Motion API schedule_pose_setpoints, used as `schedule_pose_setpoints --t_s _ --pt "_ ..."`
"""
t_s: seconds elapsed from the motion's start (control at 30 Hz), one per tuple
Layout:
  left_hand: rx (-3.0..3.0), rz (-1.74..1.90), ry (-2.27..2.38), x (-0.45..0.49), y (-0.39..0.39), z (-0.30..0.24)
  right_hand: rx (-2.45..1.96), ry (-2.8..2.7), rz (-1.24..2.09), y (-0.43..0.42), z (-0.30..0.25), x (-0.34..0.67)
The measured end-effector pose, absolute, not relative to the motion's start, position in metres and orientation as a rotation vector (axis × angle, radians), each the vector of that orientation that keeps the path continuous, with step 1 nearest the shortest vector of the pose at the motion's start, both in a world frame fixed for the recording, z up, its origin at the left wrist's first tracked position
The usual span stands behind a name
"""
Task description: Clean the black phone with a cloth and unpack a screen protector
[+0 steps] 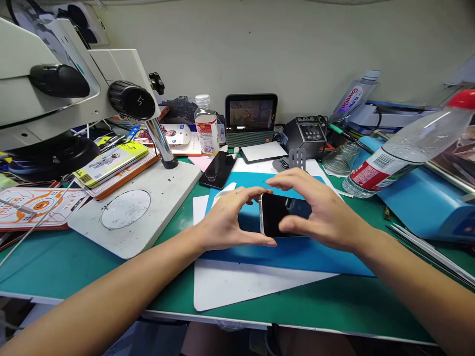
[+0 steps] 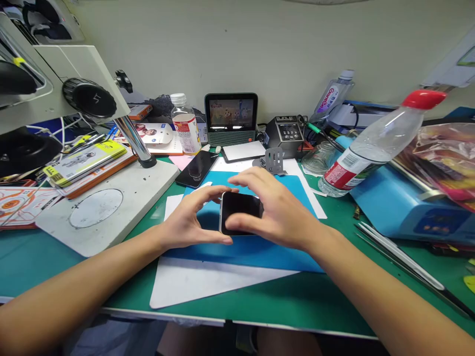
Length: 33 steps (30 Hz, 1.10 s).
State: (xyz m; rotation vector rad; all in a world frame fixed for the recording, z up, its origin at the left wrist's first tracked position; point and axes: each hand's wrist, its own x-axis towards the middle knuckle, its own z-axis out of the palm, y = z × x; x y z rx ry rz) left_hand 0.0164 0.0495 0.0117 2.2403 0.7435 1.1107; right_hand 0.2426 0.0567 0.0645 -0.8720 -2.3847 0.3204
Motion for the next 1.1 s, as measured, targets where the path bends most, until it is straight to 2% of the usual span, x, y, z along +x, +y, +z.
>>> schedule_pose_setpoints --t_s 0.2,0.37,1.1 --pt "2.049 1.288 0.684 0.018 0.045 0.013 -0.854 -2.121 0.326 0.055 0.058 0.221" --pt "2.06 1.354 0.655 0.021 0.046 0.01 -0.869 -2.169 0.269 0.046 0.044 0.229" --pt "2.36 1.436 0.565 0.026 0.04 0.014 -0.921 -2.236 0.219 0.028 0.056 0.225"
